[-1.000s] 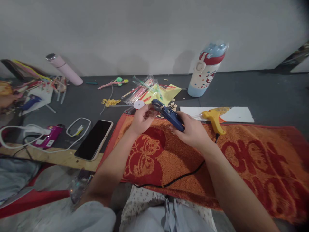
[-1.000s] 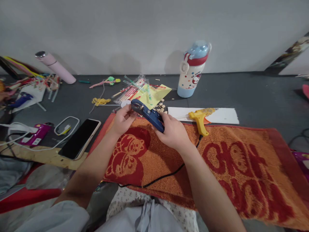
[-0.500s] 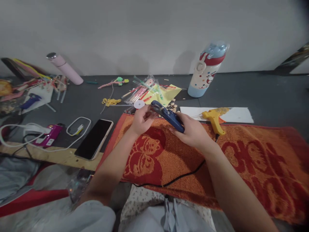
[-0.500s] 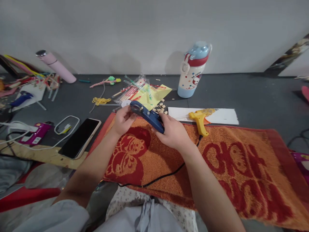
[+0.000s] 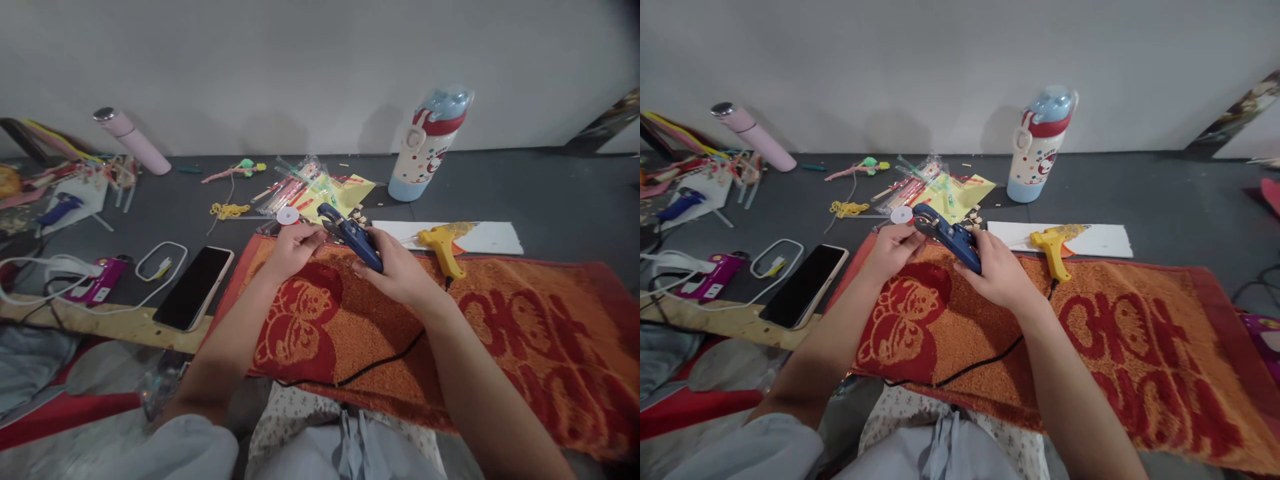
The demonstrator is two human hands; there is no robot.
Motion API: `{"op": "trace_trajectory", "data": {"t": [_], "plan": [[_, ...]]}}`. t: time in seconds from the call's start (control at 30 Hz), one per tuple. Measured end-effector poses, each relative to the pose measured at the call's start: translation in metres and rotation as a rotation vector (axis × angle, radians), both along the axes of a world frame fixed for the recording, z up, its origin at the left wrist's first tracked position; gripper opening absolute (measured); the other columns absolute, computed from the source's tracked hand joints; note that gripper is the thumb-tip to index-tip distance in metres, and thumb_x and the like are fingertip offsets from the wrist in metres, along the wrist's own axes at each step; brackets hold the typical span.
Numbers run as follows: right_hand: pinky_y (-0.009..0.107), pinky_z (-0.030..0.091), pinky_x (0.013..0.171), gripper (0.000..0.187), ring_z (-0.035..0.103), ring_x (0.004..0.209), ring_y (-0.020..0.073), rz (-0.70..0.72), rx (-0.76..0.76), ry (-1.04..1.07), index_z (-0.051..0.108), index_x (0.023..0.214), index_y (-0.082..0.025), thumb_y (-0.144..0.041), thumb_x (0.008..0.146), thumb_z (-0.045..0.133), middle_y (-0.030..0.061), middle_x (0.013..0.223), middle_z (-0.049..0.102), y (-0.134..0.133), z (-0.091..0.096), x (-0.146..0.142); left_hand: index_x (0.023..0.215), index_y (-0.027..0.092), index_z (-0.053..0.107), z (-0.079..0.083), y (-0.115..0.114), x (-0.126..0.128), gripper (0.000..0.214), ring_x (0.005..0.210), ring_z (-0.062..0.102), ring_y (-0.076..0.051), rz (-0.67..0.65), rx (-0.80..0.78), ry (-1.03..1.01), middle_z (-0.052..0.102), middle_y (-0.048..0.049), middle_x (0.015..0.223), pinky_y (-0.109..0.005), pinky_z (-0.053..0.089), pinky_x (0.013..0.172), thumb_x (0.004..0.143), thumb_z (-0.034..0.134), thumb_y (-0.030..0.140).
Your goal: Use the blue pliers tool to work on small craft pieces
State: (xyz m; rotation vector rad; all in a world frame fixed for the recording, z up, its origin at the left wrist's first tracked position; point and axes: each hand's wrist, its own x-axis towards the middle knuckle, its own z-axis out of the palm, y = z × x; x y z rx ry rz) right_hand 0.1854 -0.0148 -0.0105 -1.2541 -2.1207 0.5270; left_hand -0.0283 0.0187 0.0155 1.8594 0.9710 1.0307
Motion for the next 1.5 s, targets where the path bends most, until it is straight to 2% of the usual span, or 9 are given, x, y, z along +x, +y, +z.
{"op": "trace_trajectory", "data": {"t": [0.23, 0.37, 0.53, 0.77, 1.0, 1.13, 1.3, 1.4, 1.5], "plan": [[0.048, 0.044, 0.089, 0.054, 0.056, 0.105, 0.0328, -0.027, 0.044, -0.055, 0.041, 0.129, -0.012, -0.043, 0.085, 0.05, 0.0194, 0.114, 0.059, 0.0, 0.004, 0.003, 0.055, 0.016, 0.053, -0.002, -0.001, 0.002, 0.049, 0.042, 0.038, -0.007, -0.029, -0.131, -0.089, 0.044, 0.0022, 0.048, -0.023, 0.029, 0.042, 0.08, 0.058, 0.058], [0.049, 0.044, 0.091, 0.057, 0.056, 0.109, 0.0325, -0.001, 0.003, -0.005, 0.04, 0.13, -0.014, -0.048, 0.085, 0.052, 0.0191, 0.119, 0.058, 0.0, 0.003, 0.003, 0.064, 0.016, 0.059, -0.004, -0.002, 0.003, 0.042, 0.039, 0.034, -0.005, -0.034, -0.213, -0.149, 0.044, 0.0034, 0.047, -0.022, 0.026, 0.039, 0.078, 0.061, 0.056], [0.051, 0.043, 0.094, 0.062, 0.055, 0.111, 0.0332, -0.005, -0.052, 0.055, 0.04, 0.13, -0.014, -0.051, 0.082, 0.054, 0.0201, 0.123, 0.057, 0.001, -0.001, 0.001, 0.064, 0.016, 0.057, -0.006, -0.001, 0.003, 0.044, 0.037, 0.031, -0.004, -0.018, -0.298, -0.197, 0.043, 0.0038, 0.046, -0.021, 0.022, 0.036, 0.075, 0.063, 0.059], [0.051, 0.044, 0.091, 0.053, 0.056, 0.109, 0.0344, -0.047, -0.002, -0.067, 0.04, 0.131, -0.013, -0.036, 0.084, 0.05, 0.0208, 0.117, 0.059, -0.001, 0.002, 0.001, 0.053, 0.016, 0.052, -0.001, 0.0, 0.005, 0.05, 0.043, 0.04, -0.007, 0.008, -0.114, -0.076, 0.046, 0.0012, 0.046, -0.023, 0.033, 0.046, 0.08, 0.057, 0.057], [0.049, 0.045, 0.09, 0.054, 0.056, 0.109, 0.0335, -0.043, -0.001, -0.029, 0.041, 0.13, -0.013, -0.036, 0.082, 0.052, 0.0203, 0.118, 0.059, 0.001, -0.001, 0.0, 0.055, 0.017, 0.053, -0.002, 0.0, 0.004, 0.049, 0.044, 0.04, -0.008, 0.02, -0.049, -0.022, 0.045, 0.0014, 0.046, -0.024, 0.034, 0.047, 0.083, 0.053, 0.057], [0.048, 0.044, 0.093, 0.056, 0.056, 0.11, 0.0322, -0.014, -0.064, -0.028, 0.041, 0.131, -0.013, -0.03, 0.079, 0.052, 0.0187, 0.12, 0.059, 0.001, -0.001, 0.001, 0.065, 0.016, 0.06, -0.009, 0.003, 0.005, 0.046, 0.046, 0.043, -0.01, 0.11, 0.041, 0.042, 0.048, 0.0007, 0.047, -0.024, 0.034, 0.048, 0.083, 0.052, 0.057], [0.049, 0.044, 0.093, 0.062, 0.055, 0.111, 0.0345, -0.028, -0.038, -0.068, 0.04, 0.132, -0.006, -0.029, 0.076, 0.052, 0.0223, 0.12, 0.057, 0.002, -0.002, 0.001, 0.067, 0.015, 0.06, -0.019, 0.007, 0.003, 0.044, 0.05, 0.045, -0.01, 0.096, 0.109, 0.069, 0.052, -0.0011, 0.054, -0.023, 0.033, 0.049, 0.087, 0.049, 0.053], [0.05, 0.044, 0.092, 0.064, 0.055, 0.109, 0.0353, -0.028, 0.006, -0.084, 0.04, 0.133, -0.006, -0.03, 0.075, 0.054, 0.0222, 0.117, 0.057, 0.003, -0.004, 0.001, 0.075, 0.015, 0.06, -0.025, 0.011, 0.003, 0.041, 0.056, 0.047, -0.01, 0.085, 0.133, -0.002, 0.055, -0.0017, 0.062, -0.022, 0.038, 0.053, 0.083, 0.055, 0.055], [0.051, 0.045, 0.091, 0.063, 0.057, 0.106, 0.0349, -0.01, 0.026, -0.069, 0.04, 0.133, -0.009, -0.03, 0.075, 0.054, 0.021, 0.115, 0.059, 0.004, -0.005, 0.002, 0.091, 0.016, 0.061, -0.029, 0.013, 0.002, 0.04, 0.053, 0.047, -0.008, 0.009, 0.072, -0.148, 0.056, -0.0013, 0.068, -0.021, 0.041, 0.052, 0.081, 0.059, 0.055]]}}
